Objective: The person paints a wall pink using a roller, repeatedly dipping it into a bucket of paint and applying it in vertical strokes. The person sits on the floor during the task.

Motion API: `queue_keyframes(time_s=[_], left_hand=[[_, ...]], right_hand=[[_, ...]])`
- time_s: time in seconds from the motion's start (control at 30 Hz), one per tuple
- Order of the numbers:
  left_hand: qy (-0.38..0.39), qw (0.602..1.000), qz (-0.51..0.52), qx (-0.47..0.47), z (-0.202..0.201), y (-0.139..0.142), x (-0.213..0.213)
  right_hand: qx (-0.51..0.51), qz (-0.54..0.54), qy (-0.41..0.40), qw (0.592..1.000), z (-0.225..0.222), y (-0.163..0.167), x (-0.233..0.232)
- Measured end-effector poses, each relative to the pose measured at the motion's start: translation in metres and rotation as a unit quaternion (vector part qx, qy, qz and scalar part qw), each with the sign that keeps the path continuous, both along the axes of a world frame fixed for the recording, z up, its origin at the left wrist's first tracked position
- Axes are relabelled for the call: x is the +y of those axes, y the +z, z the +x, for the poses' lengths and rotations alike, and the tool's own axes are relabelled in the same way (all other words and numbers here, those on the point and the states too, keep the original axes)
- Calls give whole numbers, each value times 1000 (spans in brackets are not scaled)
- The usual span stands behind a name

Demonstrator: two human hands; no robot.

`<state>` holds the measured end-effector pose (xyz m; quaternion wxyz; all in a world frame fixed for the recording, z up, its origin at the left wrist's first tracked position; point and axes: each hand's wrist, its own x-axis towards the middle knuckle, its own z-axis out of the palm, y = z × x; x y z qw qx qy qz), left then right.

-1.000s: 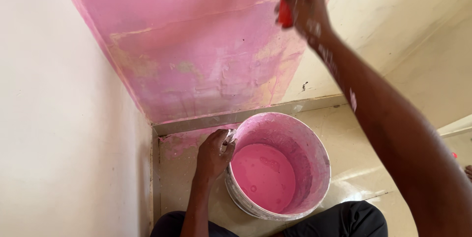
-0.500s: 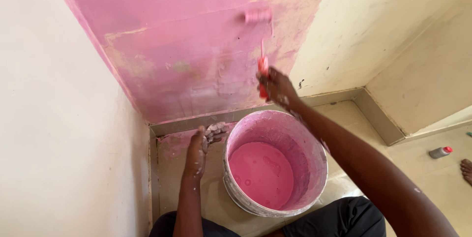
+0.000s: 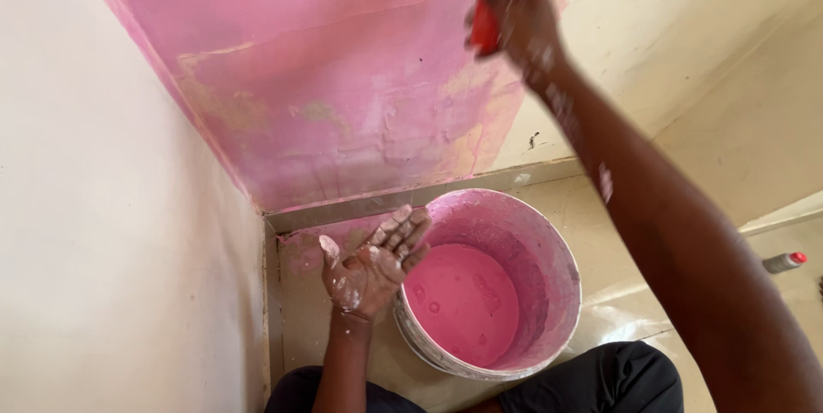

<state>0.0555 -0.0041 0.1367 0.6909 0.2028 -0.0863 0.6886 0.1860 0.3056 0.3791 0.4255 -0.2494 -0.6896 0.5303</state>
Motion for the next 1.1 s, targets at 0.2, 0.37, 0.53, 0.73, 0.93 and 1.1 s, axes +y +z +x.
queue_keyframes(time_s=[0.2, 0.37, 0.53, 0.73, 0.93, 1.1], left_hand=[[-29, 993, 98, 60, 6, -5, -1], [24, 997, 33, 58, 10, 5, 10], [74, 995, -15, 64, 3, 3, 15], [318, 883, -149, 310, -6, -7, 18], [401, 800, -186, 405, -5, -18, 26], [443, 770, -213, 406, -9, -24, 23]], right_hand=[[-21, 99, -31, 994, 2, 41, -4], [-47, 15, -66, 997, 3, -7, -21], [-185, -130, -105, 968, 22, -112, -70], [-257, -144, -29, 955, 46, -167, -103], [-144, -136, -76, 977, 20, -119, -80], [-41, 30, -82, 995, -7, -18, -32]])
